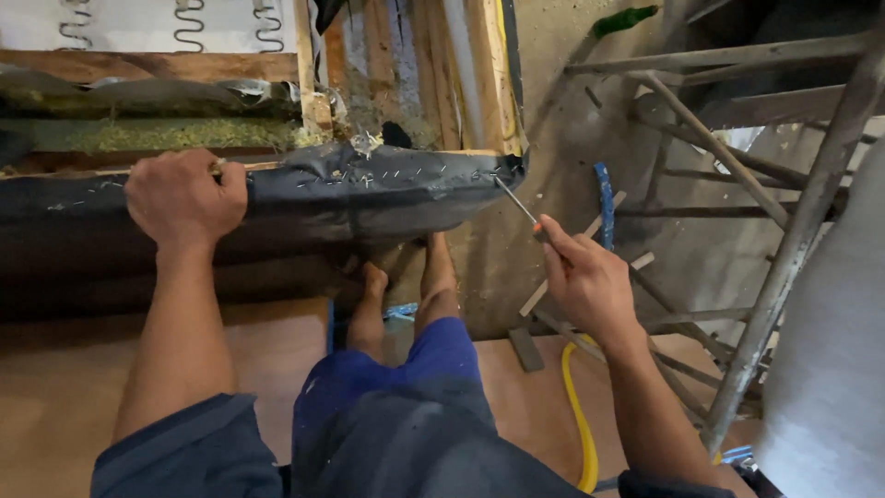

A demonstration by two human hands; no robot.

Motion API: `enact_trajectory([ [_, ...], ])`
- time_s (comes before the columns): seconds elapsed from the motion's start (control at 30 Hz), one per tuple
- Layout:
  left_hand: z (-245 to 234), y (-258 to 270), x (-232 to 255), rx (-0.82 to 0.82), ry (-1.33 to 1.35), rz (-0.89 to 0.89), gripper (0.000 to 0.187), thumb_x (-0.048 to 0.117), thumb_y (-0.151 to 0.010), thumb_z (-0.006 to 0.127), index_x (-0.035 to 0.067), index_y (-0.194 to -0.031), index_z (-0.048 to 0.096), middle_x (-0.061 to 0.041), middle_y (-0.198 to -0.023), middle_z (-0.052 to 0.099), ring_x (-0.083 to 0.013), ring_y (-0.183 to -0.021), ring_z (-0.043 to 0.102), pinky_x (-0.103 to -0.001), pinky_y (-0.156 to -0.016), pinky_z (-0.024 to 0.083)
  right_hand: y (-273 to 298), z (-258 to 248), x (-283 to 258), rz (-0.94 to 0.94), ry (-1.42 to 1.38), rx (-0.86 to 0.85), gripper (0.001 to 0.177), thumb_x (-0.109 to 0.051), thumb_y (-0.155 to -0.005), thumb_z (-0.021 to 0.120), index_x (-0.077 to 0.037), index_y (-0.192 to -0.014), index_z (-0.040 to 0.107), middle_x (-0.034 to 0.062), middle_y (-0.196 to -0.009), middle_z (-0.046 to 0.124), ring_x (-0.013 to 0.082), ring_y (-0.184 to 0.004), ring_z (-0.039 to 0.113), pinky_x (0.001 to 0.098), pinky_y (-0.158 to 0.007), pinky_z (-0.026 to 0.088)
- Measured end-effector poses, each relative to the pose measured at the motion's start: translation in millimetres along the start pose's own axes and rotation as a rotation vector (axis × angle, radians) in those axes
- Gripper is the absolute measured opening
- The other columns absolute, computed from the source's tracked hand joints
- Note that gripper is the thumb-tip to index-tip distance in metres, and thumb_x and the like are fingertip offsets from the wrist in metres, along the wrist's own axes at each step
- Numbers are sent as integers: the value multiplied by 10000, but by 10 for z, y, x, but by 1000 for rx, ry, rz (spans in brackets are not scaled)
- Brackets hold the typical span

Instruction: Removing staples from a furniture frame to strip the upholstery.

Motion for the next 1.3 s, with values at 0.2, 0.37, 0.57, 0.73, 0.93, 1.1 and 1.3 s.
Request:
enact_trajectory([
  [0.2, -76, -12, 93, 28, 55, -49, 424, 317, -974, 529, 80, -635, 624, -94, -556, 520, -307, -474, 431, -414, -575, 396, 78, 373, -141, 96, 45, 47, 439, -232, -970, 542, -203, -1405, 594, 76, -791, 583, 278, -638, 591, 444, -529, 464],
  [0.37, -52, -16, 103, 98, -18, -22, 317, 285, -915, 566, 92, -705, 703, -154, -609, 601, -405, -539, 559, -457, -528, 430, 181, 395, -83, 246, -418, 113, 437, -152, -952, 546, -158, -1388, 580, 63, -1320, 663, 146, -1188, 640, 244, -985, 471],
  [0.57, 38, 25, -6, -19, 12, -32, 430, 295, -1021, 540, 109, -634, 559, -68, -573, 491, -296, -480, 417, -406, -549, 372, 132, 160, -130, 185, -225, 53, 416, -178, -976, 550, -172, -1387, 616, 29, -711, 538, 197, -641, 538, 319, -633, 442],
  [0.73, -94, -45, 44, -49, -10, -29, 387, 369, -966, 521, 122, -769, 744, -73, -694, 677, -317, -584, 604, -408, -622, 459, 88, 203, -206, 140, 53, 44, 413, -243, -986, 531, -240, -1393, 604, 36, -772, 590, 271, -664, 601, 431, -554, 468],
  [0.93, -71, -15, 81, 71, 32, -27, 417, 343, -979, 543, 76, -691, 683, -108, -599, 586, -335, -499, 507, -433, -566, 411, 101, 427, -449, 498, -603, 68, 428, -228, -967, 534, -111, -1375, 587, 72, -1332, 653, 115, -1204, 614, 219, -978, 468],
  [1.1, -24, 26, 67, 8, 10, -45, 445, 331, -1038, 550, 106, -663, 636, -79, -574, 535, -321, -480, 468, -425, -619, 441, -84, 1226, 78, 722, -1603, 36, 510, -309, -952, 564, -142, -1433, 539, 33, -694, 495, 67, -420, 327, 189, -326, 255],
  [1.3, 6, 8, 5, -119, 33, -48, 469, 340, -1078, 506, 110, -683, 614, -61, -579, 499, -270, -474, 404, -416, -596, 415, -45, 783, -167, 604, -1207, 152, 442, -294, -964, 554, -128, -1371, 601, 61, -989, 607, 75, -700, 499, 216, -576, 376],
])
Point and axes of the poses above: each hand's wrist, its own y-axis away from the middle knuckle, its own z-axis out of the palm, x = y × z, the point moved 1 cm from there along -y, towards the middle knuckle
